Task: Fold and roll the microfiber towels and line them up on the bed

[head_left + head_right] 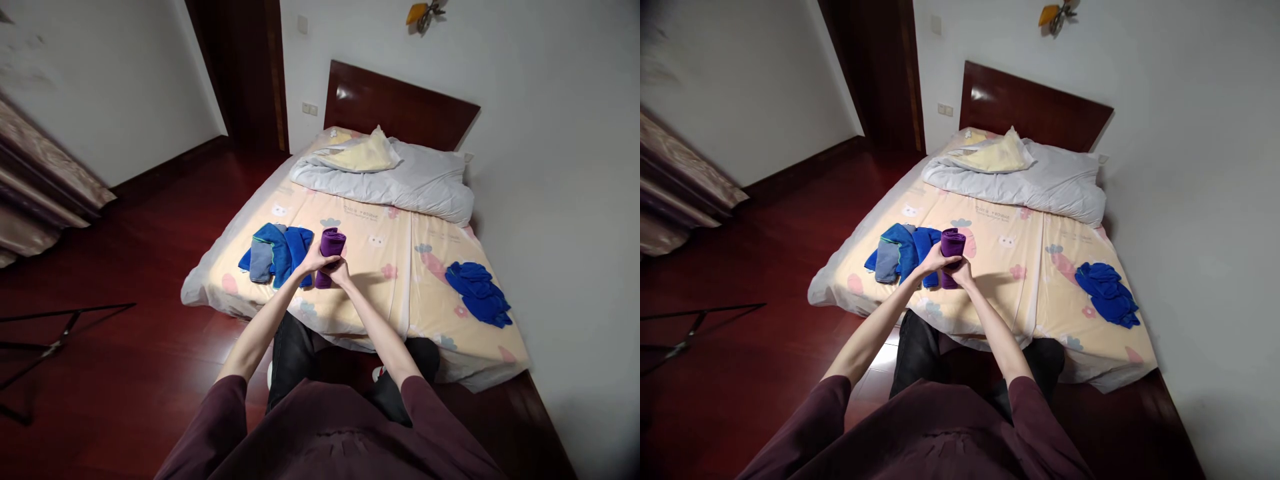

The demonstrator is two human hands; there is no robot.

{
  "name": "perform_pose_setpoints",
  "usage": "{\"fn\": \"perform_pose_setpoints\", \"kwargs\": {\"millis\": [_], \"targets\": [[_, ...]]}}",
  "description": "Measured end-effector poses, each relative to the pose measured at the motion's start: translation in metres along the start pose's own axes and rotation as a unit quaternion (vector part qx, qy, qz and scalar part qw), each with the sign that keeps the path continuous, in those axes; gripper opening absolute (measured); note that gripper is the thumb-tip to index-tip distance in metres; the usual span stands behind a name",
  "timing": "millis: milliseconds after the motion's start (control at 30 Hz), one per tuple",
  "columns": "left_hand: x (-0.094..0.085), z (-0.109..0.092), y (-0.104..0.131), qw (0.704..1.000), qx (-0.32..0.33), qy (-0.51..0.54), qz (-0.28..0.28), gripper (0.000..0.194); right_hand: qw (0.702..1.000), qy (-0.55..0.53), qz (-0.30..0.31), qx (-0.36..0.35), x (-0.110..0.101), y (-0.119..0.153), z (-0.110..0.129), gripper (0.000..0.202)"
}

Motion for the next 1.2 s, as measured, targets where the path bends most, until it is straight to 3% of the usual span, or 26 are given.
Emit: {"fn": "perform_pose_setpoints", "kwargs": {"millis": [633,767,933,1200], "targets": [[-0.008,0.007,0.007,1.000,0.013,-0.026,-0.007,0.079,1.000,-0.014,0.019,-0.013,0.004,-0.002,-0.005,0.069],[-0.007,0.010,0.011,1.000,0.023,-0.002,0.007,0.100,1.000,0.001,0.016,-0.023,0.002,-0.001,-0.007,0.081],[-0.013,0.021,0.022,0.997,0.019,-0.062,-0.043,0.140,0.995,0.050,-0.072,-0.047,-0.009,0.005,-0.010,0.105],[-0.020,0.020,0.027,0.994,0.033,-0.095,-0.043,0.144,0.995,0.055,-0.082,-0.030,-0.016,0.011,-0.022,0.114]]}}
Point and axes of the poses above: each hand's wrist, its own y-axis away from the middle knuckle, its own x-axis out of the palm, z = x × y, the point moved 2 cm from there along -y, towards the middle knuckle, and after that the axes turned 15 degrees about x, right-handed, at the moved point
